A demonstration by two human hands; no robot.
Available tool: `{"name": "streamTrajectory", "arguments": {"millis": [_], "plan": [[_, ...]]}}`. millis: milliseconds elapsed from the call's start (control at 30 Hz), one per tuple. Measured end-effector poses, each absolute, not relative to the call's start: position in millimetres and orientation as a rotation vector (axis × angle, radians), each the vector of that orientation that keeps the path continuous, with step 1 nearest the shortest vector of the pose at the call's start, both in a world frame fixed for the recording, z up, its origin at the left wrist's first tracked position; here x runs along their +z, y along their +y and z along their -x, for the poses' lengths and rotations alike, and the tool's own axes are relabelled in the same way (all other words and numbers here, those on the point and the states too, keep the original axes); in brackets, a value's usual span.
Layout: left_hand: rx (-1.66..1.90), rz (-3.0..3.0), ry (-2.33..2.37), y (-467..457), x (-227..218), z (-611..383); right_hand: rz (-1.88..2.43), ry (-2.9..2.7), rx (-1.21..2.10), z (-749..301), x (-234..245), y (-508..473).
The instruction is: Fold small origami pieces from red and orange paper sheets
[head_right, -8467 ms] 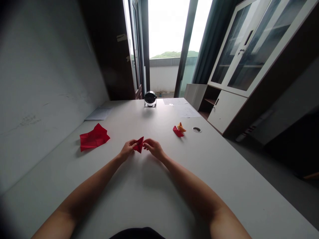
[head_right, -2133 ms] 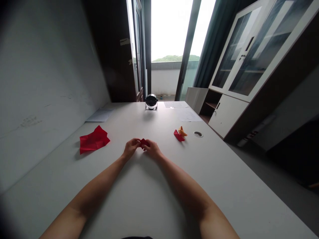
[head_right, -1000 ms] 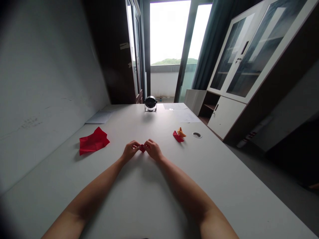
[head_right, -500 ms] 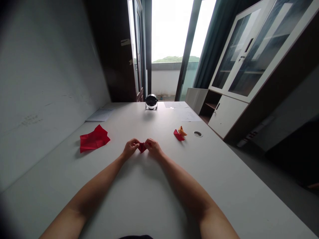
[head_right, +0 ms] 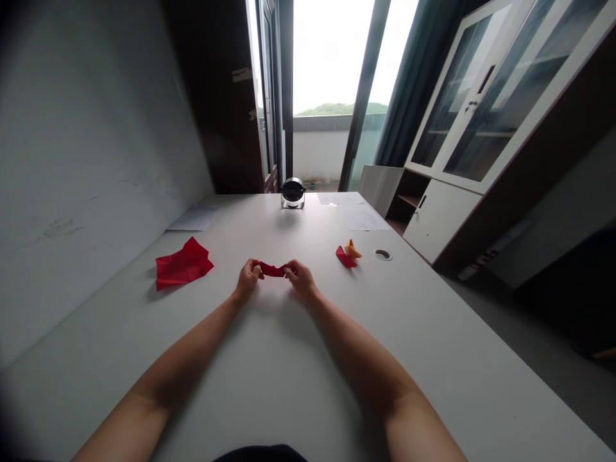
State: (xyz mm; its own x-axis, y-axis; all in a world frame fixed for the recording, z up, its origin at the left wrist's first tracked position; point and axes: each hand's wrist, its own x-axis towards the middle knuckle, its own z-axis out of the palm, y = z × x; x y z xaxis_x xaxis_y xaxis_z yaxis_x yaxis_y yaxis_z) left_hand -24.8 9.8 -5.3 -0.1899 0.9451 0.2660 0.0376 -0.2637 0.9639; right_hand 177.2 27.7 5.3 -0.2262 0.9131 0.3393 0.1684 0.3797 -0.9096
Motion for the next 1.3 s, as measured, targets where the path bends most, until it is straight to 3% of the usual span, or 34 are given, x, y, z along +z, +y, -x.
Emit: {"name": "streamTrajectory", "arguments": {"millis": [533, 1000, 1300], "plan": [[1.577, -1.156, 1.120, 12.0, -8.4, 24.1, 1.077, -2.243, 0.230, -179.4, 14.1, 11.4], [1.316, -1.448, 1.008, 1.5, -1.1, 15.2, 1.003, -2.163, 0.453, -183.7, 9.3, 16.9], [1.220, -1.723, 1.299, -7.8, 8.1, 17.8, 1.022, -2.197, 0.469, -181.6, 7.4, 16.6]]}}
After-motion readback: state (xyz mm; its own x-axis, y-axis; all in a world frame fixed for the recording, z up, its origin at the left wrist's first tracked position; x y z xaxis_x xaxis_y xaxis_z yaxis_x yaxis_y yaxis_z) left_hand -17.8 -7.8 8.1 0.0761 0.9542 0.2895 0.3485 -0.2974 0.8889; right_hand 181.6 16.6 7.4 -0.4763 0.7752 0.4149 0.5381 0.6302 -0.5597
